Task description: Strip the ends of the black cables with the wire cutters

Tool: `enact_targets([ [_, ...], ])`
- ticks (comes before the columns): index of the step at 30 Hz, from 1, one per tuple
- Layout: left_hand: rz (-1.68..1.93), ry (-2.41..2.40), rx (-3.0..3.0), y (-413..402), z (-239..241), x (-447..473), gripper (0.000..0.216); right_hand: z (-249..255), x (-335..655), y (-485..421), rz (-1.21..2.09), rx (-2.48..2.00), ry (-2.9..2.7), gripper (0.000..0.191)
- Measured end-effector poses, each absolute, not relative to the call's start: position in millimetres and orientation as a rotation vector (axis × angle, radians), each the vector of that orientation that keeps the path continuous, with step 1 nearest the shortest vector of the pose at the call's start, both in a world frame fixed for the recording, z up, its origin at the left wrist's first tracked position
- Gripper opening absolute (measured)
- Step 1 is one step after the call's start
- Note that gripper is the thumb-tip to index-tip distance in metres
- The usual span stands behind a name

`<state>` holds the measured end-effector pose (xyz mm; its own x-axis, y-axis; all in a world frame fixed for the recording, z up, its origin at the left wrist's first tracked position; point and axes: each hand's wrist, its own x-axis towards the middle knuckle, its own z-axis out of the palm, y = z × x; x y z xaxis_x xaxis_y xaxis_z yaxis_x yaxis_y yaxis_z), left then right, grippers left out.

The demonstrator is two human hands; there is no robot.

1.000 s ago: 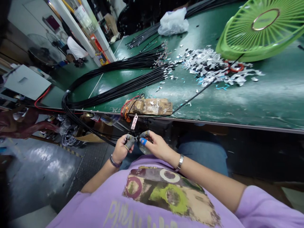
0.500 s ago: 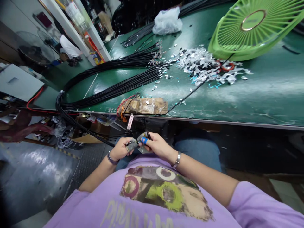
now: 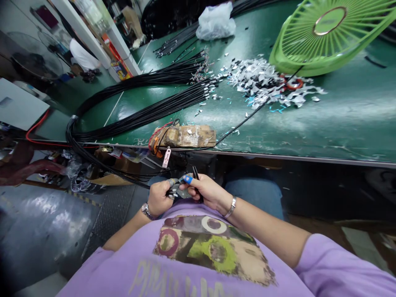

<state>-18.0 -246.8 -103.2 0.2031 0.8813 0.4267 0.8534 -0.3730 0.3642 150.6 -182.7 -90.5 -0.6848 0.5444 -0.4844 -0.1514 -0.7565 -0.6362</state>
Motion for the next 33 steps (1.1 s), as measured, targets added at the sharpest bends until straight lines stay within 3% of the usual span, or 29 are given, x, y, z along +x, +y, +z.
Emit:
enact_targets([
  [12, 0.97, 1.667, 2.113, -248.1, -101.8, -16.2, 0.015, -93.6, 148.4, -183.7, 2.416, -0.937, -0.896, 0.045],
  [16, 1.117, 1.529, 1.714, -244.7, -95.7, -14.5, 0.021, -91.5, 145.8, -182.2, 2.214, -0.957, -1.195, 0.047],
  [23, 1.126, 1.369, 1.102, -244.4, -89.7, -33.9, 0.043, -84.3, 154.0, -176.2, 1.584, -0.718, -2.029, 0.037],
  [33, 1.135, 1.331, 1.008, -248.6, -92.5, -36.9, 0.048, -82.5, 148.5, -181.3, 1.517, -0.553, -2.112, 0.031],
])
